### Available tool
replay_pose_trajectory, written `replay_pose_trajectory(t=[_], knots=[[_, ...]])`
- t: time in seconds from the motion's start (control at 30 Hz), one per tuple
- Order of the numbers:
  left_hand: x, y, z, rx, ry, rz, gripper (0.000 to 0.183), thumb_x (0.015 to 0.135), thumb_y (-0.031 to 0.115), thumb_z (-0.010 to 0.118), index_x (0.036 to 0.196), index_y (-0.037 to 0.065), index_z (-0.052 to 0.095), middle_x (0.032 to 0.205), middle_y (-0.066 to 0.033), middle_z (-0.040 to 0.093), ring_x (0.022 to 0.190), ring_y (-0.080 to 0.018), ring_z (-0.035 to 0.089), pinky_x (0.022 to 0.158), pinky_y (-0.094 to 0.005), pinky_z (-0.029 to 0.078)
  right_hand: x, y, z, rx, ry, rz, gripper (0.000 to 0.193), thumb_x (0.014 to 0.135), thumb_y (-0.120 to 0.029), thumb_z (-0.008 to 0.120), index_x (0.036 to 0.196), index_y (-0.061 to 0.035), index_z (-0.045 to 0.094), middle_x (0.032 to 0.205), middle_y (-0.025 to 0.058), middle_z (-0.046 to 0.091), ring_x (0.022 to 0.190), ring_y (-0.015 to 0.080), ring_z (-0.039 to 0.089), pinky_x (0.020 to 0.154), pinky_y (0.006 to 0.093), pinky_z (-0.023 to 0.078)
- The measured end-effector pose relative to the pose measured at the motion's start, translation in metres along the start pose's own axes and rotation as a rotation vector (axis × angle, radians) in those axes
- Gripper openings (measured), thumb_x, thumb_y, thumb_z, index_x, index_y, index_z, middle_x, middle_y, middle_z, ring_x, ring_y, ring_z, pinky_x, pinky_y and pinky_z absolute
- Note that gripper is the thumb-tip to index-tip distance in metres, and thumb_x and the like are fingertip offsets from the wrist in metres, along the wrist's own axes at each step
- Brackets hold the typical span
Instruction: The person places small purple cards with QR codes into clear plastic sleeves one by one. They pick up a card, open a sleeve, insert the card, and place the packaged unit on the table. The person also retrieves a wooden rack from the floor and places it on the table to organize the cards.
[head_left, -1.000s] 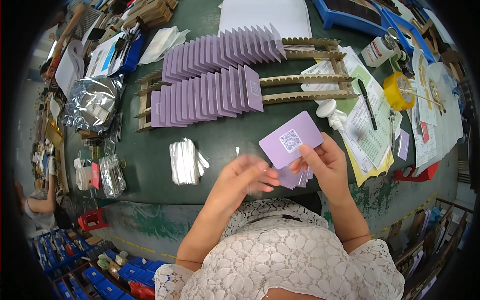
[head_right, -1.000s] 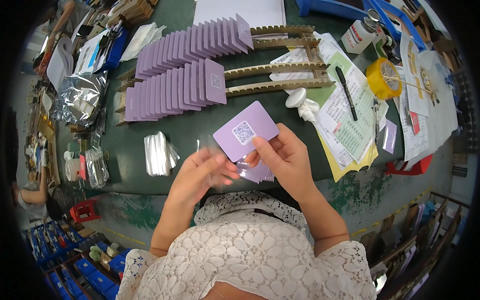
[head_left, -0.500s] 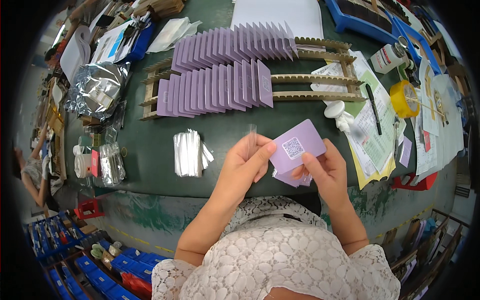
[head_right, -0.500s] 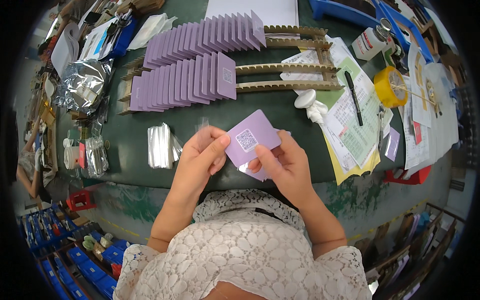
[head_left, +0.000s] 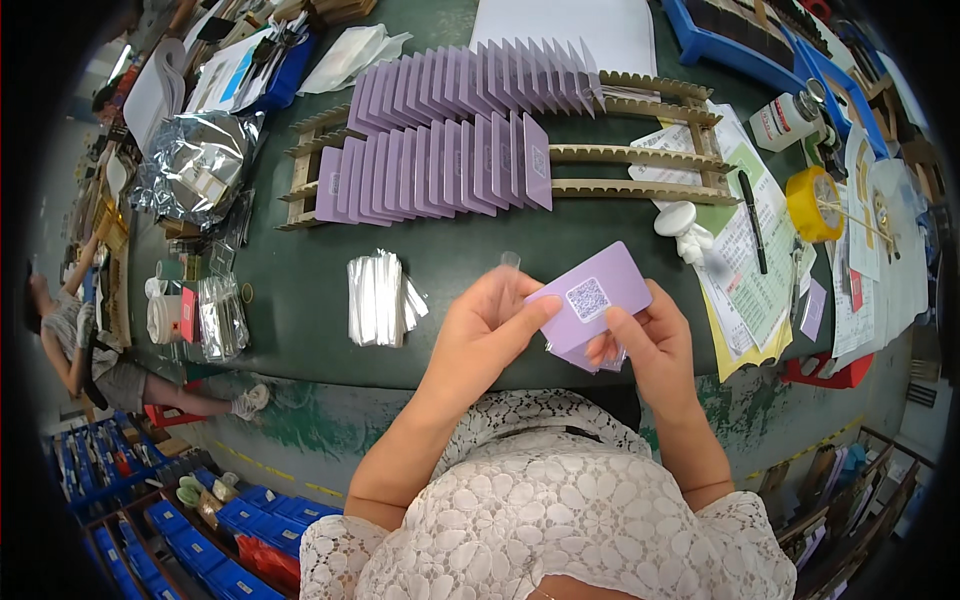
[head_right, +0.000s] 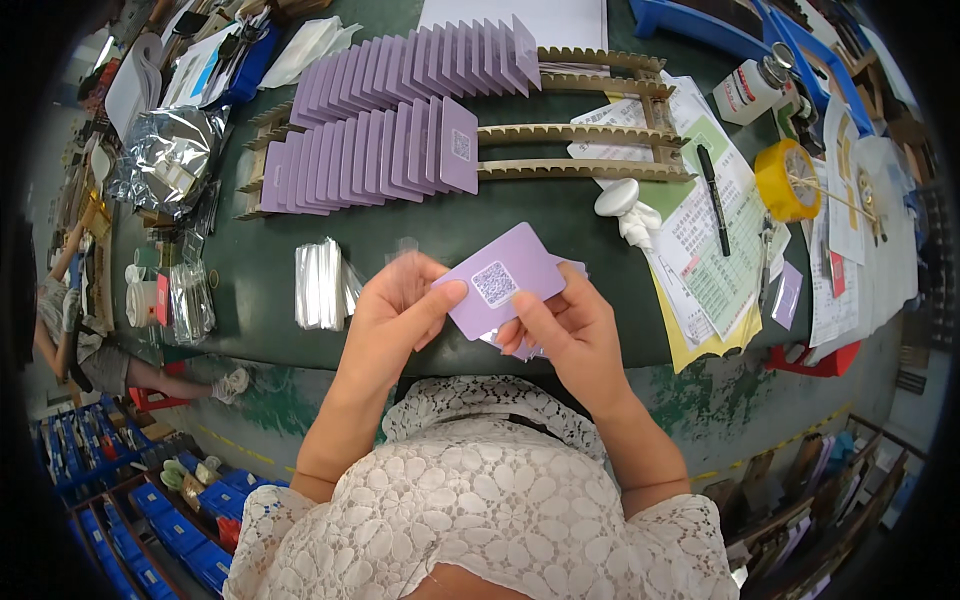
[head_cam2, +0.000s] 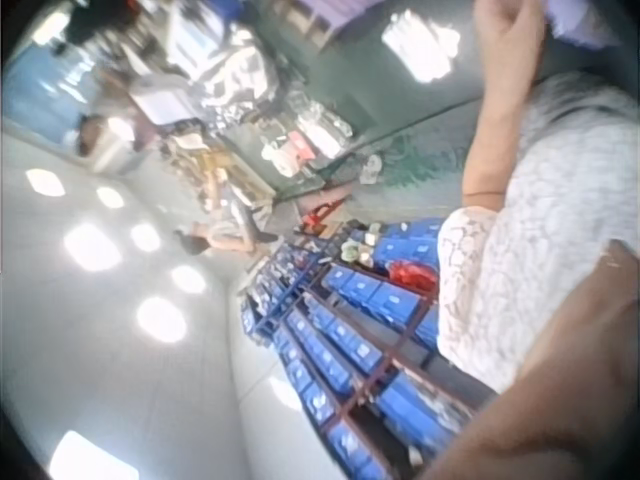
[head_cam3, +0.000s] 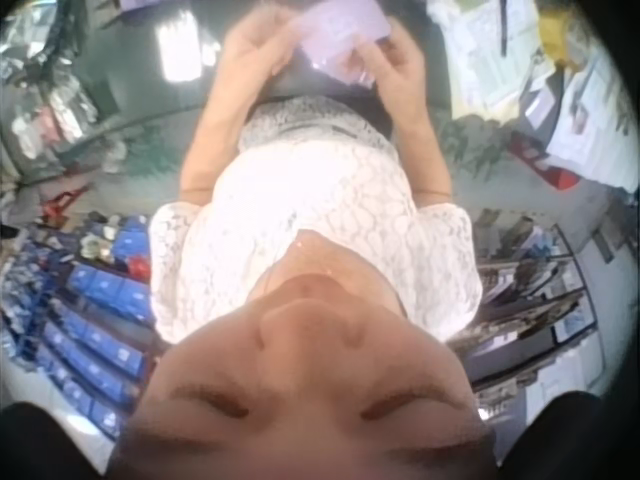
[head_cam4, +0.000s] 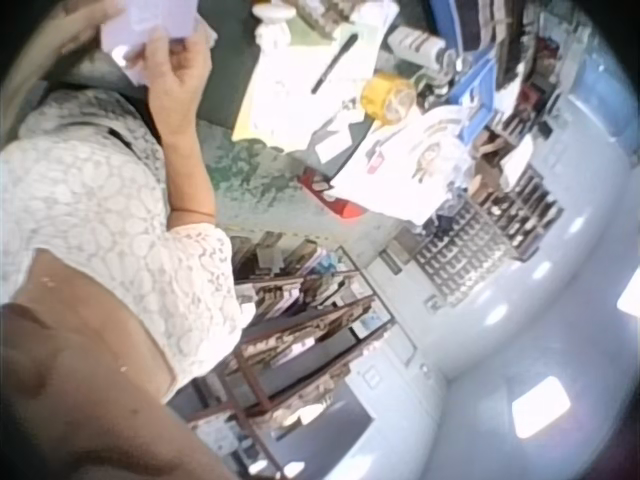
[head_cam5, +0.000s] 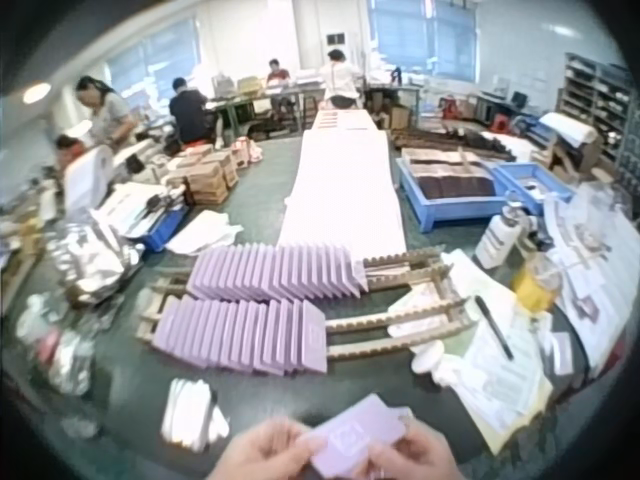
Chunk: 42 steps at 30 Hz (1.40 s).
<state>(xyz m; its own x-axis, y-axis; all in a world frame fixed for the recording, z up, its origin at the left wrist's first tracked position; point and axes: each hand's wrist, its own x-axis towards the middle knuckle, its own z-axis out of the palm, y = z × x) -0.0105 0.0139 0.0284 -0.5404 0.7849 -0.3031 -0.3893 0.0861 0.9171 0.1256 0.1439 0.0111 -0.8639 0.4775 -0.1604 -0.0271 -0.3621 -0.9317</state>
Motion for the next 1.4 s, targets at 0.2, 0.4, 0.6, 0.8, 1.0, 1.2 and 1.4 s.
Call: replay_pose_trajectory(t=[0.2, 0.4, 0.6, 0.8, 1.0, 1.2, 1.4], knots=[[0.01, -0.005, -0.004, 0.008, 0.064, -0.035, 0.017, 0.09, 0.015, 0.061, 0.097, -0.001, 0.058, 0.065, 0.0029, 0.05, 0.051, -0.0013, 0.038, 0.045, -0.017, 0.028, -0.003, 0.0, 0.006, -0.026, 0.018, -0.018, 0.019, 0.093, -0.008, 0.051, 0.109, 0.0033, 0.05, 0.078, 0.0097, 0.063, 0.066, 0.0122, 0.061, 0.058, 0.0228, 0.047], [0.011, -0.001, -0.015, -0.118, 0.057, -0.035, 0.036, 0.087, 0.012, 0.061, 0.117, -0.004, 0.051, 0.077, -0.0022, 0.055, 0.056, -0.0049, 0.046, 0.047, -0.0174, 0.033, 0.009, 0.009, 0.003, 0.019, 0.135, -0.062, 0.014, 0.094, -0.01, 0.051, 0.103, 0.0007, 0.05, 0.083, 0.0126, 0.066, 0.068, 0.0121, 0.063, 0.061, 0.0212, 0.045], [0.009, -0.016, -0.037, -0.353, 0.074, -0.187, 0.039, 0.088, 0.015, 0.061, 0.12, -0.005, 0.05, 0.099, -0.0133, 0.063, 0.085, -0.0209, 0.064, 0.073, -0.0295, 0.052, 0.011, 0.008, 0.001, -0.098, 0.164, -0.078, 0.013, 0.094, -0.011, 0.05, 0.102, 0.0001, 0.05, 0.086, 0.0142, 0.067, 0.07, 0.0127, 0.064, 0.061, 0.0212, 0.045], [0.002, -0.018, -0.034, -0.311, 0.078, -0.216, 0.019, 0.087, 0.014, 0.062, 0.098, -0.002, 0.061, 0.093, -0.015, 0.065, 0.087, -0.0254, 0.066, 0.074, -0.0312, 0.054, 0.013, 0.005, -0.001, -0.097, 0.142, -0.053, 0.017, 0.094, -0.011, 0.05, 0.105, 0.0015, 0.052, 0.081, 0.0132, 0.067, 0.066, 0.0135, 0.063, 0.06, 0.022, 0.044], [-0.001, -0.022, -0.029, -0.111, 0.029, -0.14, 0.011, 0.083, 0.008, 0.067, 0.085, 0.001, 0.06, 0.084, -0.0137, 0.066, 0.081, -0.0227, 0.067, 0.072, -0.0304, 0.053, 0.012, 0.004, -0.01, -0.046, 0.105, -0.039, 0.018, 0.093, -0.011, 0.053, 0.106, 0.0015, 0.051, 0.082, 0.0129, 0.067, 0.067, 0.0126, 0.063, 0.059, 0.02, 0.043], [-0.002, -0.035, -0.033, -0.049, 0.011, -0.104, 0.018, 0.076, 0.002, 0.073, 0.086, 0.003, 0.058, 0.078, -0.0096, 0.066, 0.076, -0.0162, 0.065, 0.068, -0.027, 0.051, 0.012, -0.005, -0.011, -0.024, 0.094, -0.081, 0.018, 0.093, -0.01, 0.052, 0.106, 0.0016, 0.052, 0.081, 0.0123, 0.067, 0.066, 0.0123, 0.063, 0.059, 0.0201, 0.042], [-0.006, -0.031, -0.027, -0.076, 0.003, -0.136, 0.023, 0.075, 0.002, 0.075, 0.091, 0.004, 0.06, 0.082, -0.0086, 0.068, 0.075, -0.0122, 0.064, 0.062, -0.0238, 0.048, 0.011, -0.009, -0.011, -0.034, 0.08, -0.086, 0.016, 0.093, -0.009, 0.052, 0.105, 0.0016, 0.051, 0.082, 0.0121, 0.067, 0.066, 0.0115, 0.062, 0.06, 0.0204, 0.044]])
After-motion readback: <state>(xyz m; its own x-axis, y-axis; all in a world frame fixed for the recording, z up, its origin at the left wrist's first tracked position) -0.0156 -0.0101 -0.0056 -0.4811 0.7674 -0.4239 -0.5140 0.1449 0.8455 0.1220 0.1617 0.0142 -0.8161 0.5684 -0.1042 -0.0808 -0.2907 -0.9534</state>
